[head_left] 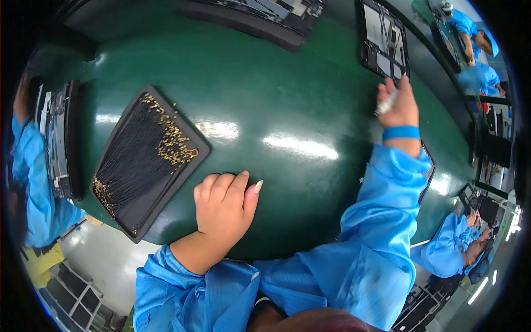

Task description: The recorder is applying sealant/glue from a tube to the edges of tablet components during an electronics assembly process.

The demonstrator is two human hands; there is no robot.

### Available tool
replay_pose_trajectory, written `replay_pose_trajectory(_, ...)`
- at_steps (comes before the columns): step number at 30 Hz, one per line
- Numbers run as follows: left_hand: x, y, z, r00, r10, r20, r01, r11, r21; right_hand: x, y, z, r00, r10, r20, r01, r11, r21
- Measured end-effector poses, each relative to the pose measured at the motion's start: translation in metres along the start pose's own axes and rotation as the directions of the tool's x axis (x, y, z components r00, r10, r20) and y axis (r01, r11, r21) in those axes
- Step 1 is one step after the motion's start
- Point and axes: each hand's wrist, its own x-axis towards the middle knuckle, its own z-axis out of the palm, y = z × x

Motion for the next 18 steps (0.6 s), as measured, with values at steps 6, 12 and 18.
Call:
replay_pose_trajectory(6,-0.001,-0.004,0.001,0.999,0.026,-0.024,-0.024,0.999,0.048,0.031,-0.005,-0.016,0.968,0.248,-0.04,-0.225,0.927,0.302)
replay_pose_trajectory(12,0.003,0.001,0.003,0.998,-0.007,0.06,0.002,0.998,0.071,0.063,-0.004,0.016,0.986,0.135,-0.095,-0.077,0.886,0.458)
replay_pose_trajectory(18,-0.003,0.001,0.002,1.0,-0.009,-0.002,0.009,0.997,0.076,0.061,0.004,0.034,0.96,0.264,0.095,-0.28,0.918,0.28)
